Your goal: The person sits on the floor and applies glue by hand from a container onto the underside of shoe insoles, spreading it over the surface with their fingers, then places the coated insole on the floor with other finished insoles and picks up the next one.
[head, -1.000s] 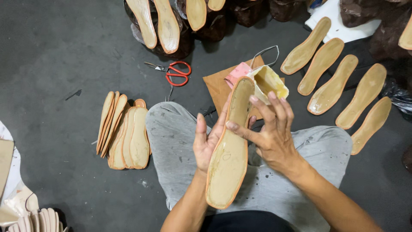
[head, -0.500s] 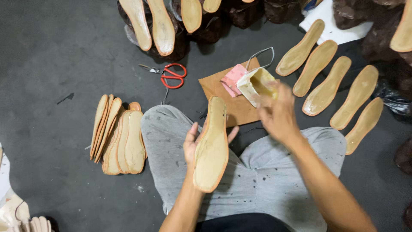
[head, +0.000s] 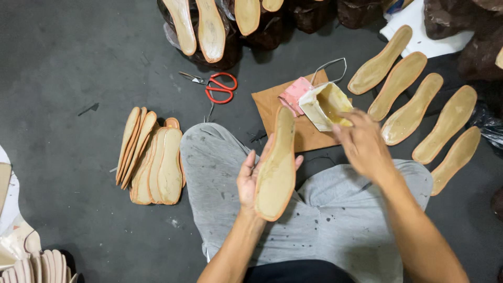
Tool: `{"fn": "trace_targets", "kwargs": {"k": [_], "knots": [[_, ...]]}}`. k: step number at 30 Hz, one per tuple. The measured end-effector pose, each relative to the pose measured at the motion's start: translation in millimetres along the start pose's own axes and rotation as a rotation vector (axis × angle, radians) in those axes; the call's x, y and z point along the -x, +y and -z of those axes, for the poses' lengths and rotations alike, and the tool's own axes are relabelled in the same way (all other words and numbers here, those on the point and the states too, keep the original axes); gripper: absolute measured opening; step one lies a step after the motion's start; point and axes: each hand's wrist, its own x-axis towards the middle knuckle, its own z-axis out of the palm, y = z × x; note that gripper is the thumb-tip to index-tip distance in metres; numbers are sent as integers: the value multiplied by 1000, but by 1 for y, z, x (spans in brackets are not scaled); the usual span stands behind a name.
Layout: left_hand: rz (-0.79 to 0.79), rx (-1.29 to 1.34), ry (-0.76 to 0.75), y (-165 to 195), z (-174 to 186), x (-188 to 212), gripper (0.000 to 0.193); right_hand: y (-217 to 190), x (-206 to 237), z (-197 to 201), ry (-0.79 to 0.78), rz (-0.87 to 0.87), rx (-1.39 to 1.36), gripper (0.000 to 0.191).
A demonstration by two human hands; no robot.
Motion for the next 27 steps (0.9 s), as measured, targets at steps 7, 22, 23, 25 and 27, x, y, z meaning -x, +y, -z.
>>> {"fn": "trace_targets", "kwargs": {"k": [7,22,23,25,27], "knots": [[84,-212,-134,-24,-16,-9,76,-94,67,-1,93,310,-605,82],[125,-361,-150,-25,-55,1,87,-79,53,-12,258,510,32,72],[154,-322,-138,-24,-56,0,87,-79,53,-14,250,532,22,70],[165,-261,-147,-20,-54,0,89,-81,55,-18,233,578,-2,67],[174,-194,-185,-18,-50,-1,89,-85,58,-21,218,603,-35,66]]}}
